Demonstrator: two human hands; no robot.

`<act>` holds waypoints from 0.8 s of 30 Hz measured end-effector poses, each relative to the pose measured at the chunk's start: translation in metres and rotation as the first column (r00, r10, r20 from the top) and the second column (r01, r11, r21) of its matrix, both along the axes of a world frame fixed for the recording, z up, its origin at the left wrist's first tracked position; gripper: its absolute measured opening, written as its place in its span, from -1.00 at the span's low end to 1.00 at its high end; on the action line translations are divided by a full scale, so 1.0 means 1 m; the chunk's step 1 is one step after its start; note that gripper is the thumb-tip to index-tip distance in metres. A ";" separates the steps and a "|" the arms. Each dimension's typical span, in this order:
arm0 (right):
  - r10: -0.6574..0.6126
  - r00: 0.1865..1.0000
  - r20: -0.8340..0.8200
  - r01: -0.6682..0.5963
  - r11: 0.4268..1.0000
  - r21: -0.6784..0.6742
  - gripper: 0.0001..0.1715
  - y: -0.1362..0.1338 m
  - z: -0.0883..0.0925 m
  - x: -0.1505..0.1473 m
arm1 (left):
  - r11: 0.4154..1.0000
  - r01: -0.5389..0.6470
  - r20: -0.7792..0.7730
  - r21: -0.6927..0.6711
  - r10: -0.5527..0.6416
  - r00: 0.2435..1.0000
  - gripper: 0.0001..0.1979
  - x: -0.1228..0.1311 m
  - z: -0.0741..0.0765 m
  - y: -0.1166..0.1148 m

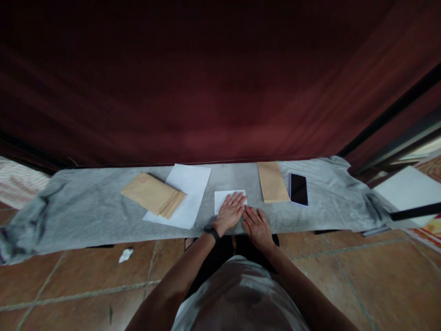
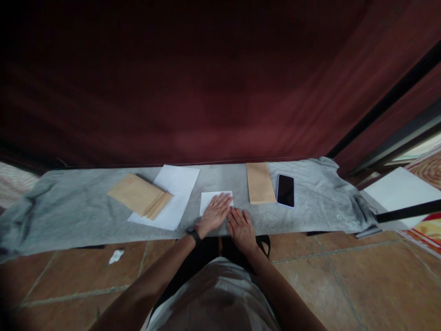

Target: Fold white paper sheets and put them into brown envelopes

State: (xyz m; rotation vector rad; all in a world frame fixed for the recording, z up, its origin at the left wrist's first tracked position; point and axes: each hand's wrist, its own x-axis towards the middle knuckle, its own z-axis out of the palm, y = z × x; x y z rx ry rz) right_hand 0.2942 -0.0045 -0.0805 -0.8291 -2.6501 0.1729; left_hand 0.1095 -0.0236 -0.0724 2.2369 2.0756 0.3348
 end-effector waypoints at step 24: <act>0.344 0.939 0.030 -0.336 0.930 -0.149 -0.49 0.025 0.004 -0.109 | 0.995 -0.041 -0.053 0.087 0.046 0.998 -0.56 -0.029 -0.011 -0.099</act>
